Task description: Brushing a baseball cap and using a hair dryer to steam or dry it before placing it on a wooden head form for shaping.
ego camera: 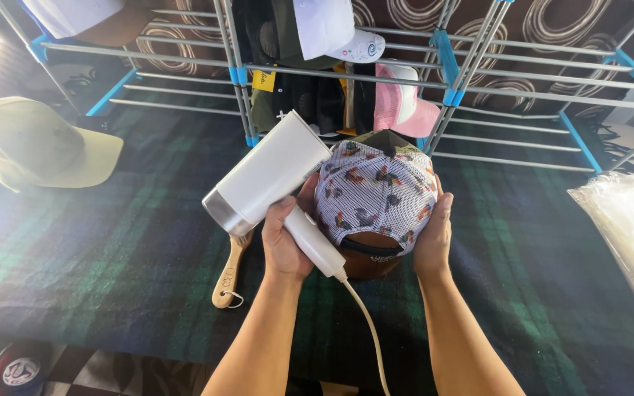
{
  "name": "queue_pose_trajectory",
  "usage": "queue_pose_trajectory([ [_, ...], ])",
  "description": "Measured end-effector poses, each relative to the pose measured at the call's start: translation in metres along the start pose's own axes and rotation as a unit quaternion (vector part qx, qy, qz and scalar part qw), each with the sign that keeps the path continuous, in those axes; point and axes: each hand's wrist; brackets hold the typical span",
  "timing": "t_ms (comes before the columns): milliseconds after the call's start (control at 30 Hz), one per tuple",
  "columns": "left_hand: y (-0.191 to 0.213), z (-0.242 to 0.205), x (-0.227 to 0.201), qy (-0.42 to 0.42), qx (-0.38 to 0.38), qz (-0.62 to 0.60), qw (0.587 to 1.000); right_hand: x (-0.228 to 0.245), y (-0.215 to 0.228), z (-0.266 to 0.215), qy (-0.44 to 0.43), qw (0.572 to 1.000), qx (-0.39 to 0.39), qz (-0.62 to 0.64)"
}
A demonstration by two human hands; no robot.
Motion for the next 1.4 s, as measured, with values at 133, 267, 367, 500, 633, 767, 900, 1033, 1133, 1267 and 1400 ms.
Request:
queue_pose_trajectory([
  [133, 0.017, 0.009, 0.002, 0.007, 0.038, -0.005, 0.999, -0.014, 0.004, 0.001, 0.009, 1.0, -0.006, 0.003],
  [267, 0.017, 0.009, 0.009, 0.002, 0.006, 0.005, 1.0, -0.027, 0.011, 0.001, 0.005, 1.0, 0.01, 0.007],
  [367, 0.024, 0.01, 0.011, 0.0, 0.021, 0.009, 1.0, -0.035, 0.021, 0.004, 0.005, 1.0, 0.007, -0.02],
  [500, 0.03, 0.005, 0.013, 0.01, 0.026, -0.015, 1.0, -0.035, 0.018, 0.009, 0.008, 1.0, 0.023, 0.005],
  [633, 0.018, -0.004, 0.016, -0.017, 0.0, -0.02, 1.0, -0.057, 0.023, 0.012, 0.02, 1.0, 0.019, 0.014],
  [767, 0.03, 0.002, 0.019, -0.002, 0.013, -0.023, 1.0, -0.052, 0.02, 0.009, 0.011, 1.0, 0.012, 0.018],
  [900, 0.026, 0.001, 0.005, -0.029, -0.007, 0.057, 0.998, -0.035, 0.013, 0.006, 0.01, 0.998, 0.024, 0.05],
  [1033, -0.001, -0.012, -0.049, -0.141, -0.088, 0.369, 0.914, -0.071, 0.057, 0.021, -0.02, 0.999, 0.014, 0.021],
  [1133, -0.07, -0.04, -0.117, -0.088, -0.044, 0.599, 0.795, -0.06, 0.063, 0.026, -0.014, 1.0, 0.01, -0.017],
  [1267, -0.151, -0.039, -0.138, -0.046, 0.01, 0.707, 0.706, -0.037, 0.052, 0.018, 0.023, 0.997, 0.026, -0.067],
  [1400, -0.212, -0.038, -0.131, 0.118, 0.018, 0.854, 0.506, -0.034, 0.057, 0.02, -0.055, 0.995, 0.023, -0.076],
])
Point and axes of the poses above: each hand's wrist, its own z-axis towards the middle knuckle, its own y-axis out of the back of the hand, x = y × z, and after that the axes turned 1 degree about y, right-handed
